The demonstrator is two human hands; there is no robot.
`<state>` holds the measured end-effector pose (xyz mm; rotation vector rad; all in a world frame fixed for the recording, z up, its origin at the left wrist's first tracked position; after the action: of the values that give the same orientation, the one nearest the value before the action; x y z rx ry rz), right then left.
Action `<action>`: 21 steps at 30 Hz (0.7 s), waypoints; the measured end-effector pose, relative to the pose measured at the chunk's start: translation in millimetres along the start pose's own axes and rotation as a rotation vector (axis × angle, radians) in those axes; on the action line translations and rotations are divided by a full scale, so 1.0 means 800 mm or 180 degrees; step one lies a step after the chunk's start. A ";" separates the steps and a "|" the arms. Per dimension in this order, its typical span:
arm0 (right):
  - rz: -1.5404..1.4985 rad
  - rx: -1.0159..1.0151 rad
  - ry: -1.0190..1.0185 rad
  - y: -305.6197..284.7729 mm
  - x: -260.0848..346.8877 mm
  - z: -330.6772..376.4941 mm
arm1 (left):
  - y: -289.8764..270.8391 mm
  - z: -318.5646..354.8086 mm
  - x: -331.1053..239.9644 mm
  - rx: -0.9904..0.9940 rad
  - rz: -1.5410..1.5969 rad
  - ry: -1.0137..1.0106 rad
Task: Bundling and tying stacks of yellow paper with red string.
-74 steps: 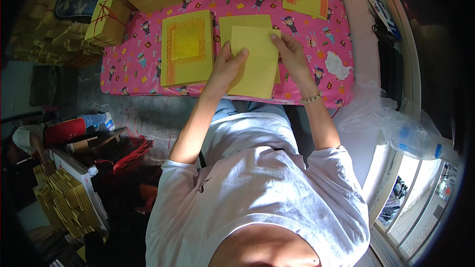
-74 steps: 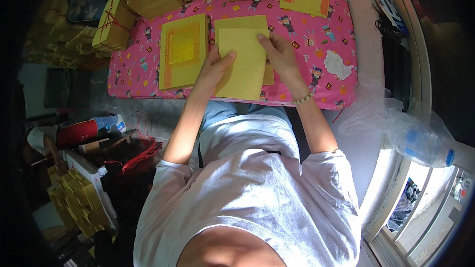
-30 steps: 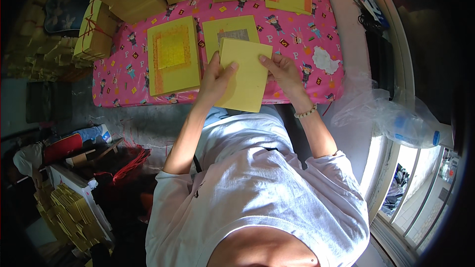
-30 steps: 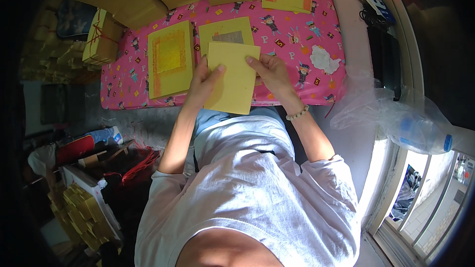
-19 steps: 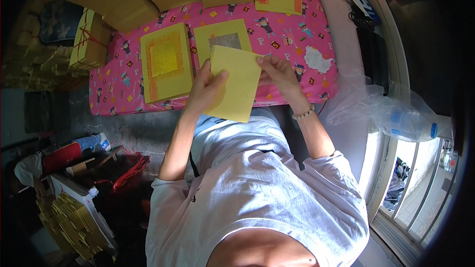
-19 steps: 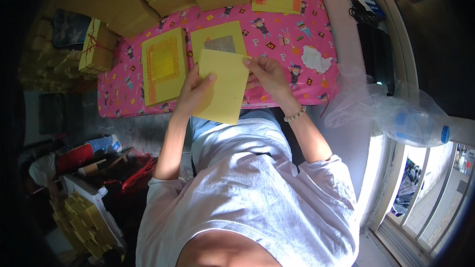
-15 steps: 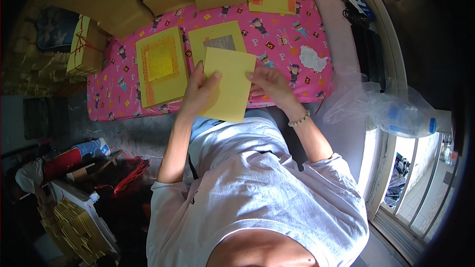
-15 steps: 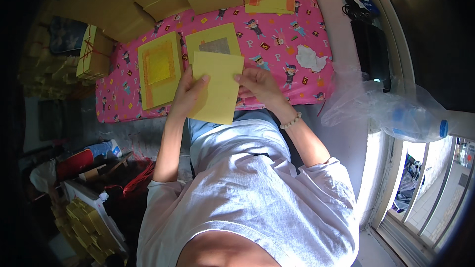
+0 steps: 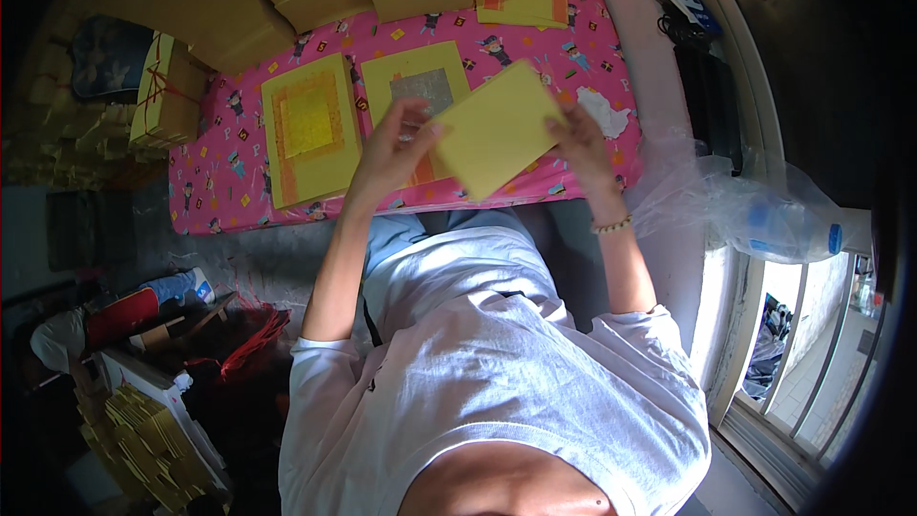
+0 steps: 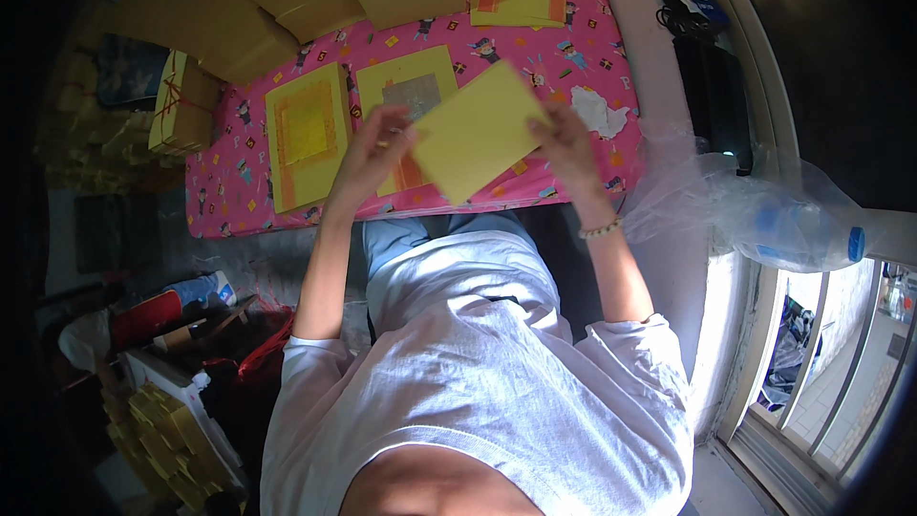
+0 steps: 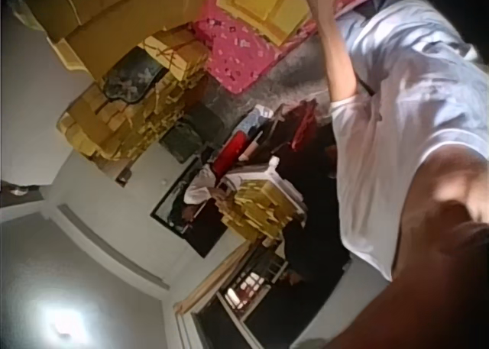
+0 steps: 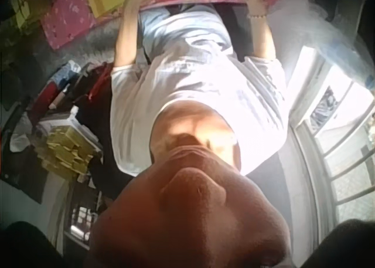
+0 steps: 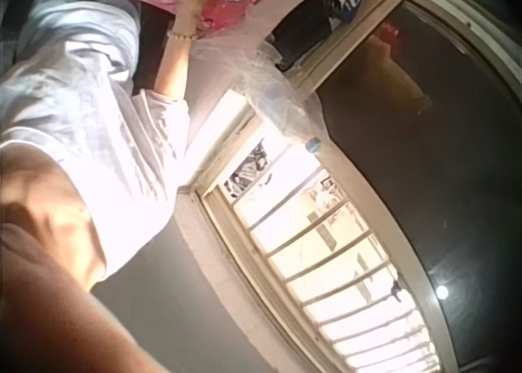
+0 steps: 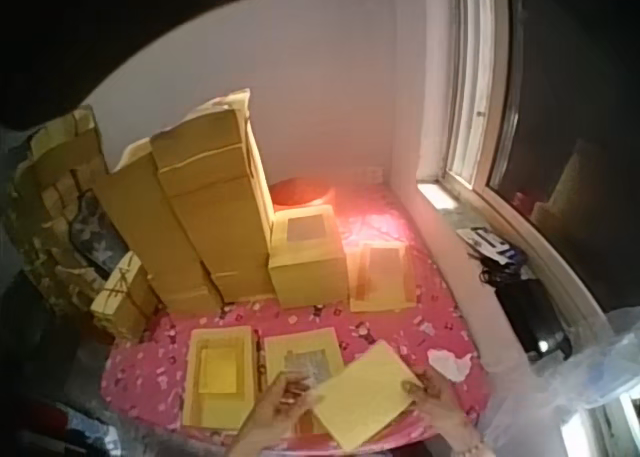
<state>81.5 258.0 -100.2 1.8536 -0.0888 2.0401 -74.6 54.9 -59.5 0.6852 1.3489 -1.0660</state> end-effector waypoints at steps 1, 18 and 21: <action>0.0008 -0.0420 -0.0112 -0.026 0.004 -0.001 | -0.017 0.007 -0.008 -0.0571 -0.0307 0.0121; 0.4122 -0.1768 -0.0137 -0.060 0.035 -0.009 | 0.022 0.044 0.025 -0.0339 -0.2702 0.0238; 0.4674 -0.1932 0.0194 -0.052 0.042 -0.002 | 0.024 0.045 0.022 -0.0321 -0.2721 0.0284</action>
<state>91.2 304.7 -76.5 1.3001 -2.2874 2.2659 -43.8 26.9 -74.5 0.0463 1.8166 -1.6246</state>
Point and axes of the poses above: each hand's wrist, its own z-axis away from the middle knuckle, its own y-axis out of the palm, x = y × z, the point moved 7 cm from there along -z, towards the middle knuckle, and after that the axes turned 12 degrees about x, right-handed, at the moved point
